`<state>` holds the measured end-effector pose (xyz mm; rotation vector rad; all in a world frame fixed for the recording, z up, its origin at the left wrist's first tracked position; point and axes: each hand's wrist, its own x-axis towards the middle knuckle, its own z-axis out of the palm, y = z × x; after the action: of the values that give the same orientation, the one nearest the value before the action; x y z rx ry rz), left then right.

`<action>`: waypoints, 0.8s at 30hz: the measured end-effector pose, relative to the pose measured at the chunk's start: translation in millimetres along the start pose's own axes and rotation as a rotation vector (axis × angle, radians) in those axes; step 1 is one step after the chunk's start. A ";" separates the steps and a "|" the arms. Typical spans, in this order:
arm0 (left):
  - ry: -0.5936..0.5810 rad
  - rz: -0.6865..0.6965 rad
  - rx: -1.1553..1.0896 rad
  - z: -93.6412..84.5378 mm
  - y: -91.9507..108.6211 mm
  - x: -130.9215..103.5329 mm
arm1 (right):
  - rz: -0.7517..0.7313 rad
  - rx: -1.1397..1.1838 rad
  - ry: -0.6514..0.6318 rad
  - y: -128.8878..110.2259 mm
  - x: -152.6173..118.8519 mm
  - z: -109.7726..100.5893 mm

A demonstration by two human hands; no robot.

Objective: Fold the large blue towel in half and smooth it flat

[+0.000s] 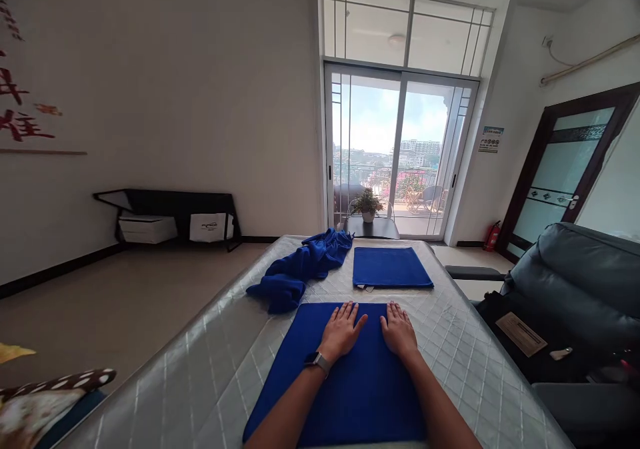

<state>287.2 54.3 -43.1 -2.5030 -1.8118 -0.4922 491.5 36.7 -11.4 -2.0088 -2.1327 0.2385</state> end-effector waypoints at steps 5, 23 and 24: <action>-0.004 -0.142 0.040 -21.0 -65.5 -23.0 | 0.000 -0.021 0.001 0.3 0.0 1.1; 0.076 -0.236 0.070 -27.8 -95.8 -40.9 | 0.024 -0.116 0.025 -15.2 -11.4 -11.0; 0.078 -0.237 0.073 -28.0 -95.5 -41.0 | 0.018 -0.125 0.033 -16.4 -13.7 -12.6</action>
<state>180.2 42.4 -43.6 -2.2027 -2.0660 -0.5118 479.6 21.7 4.4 -2.0840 -2.1603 0.0757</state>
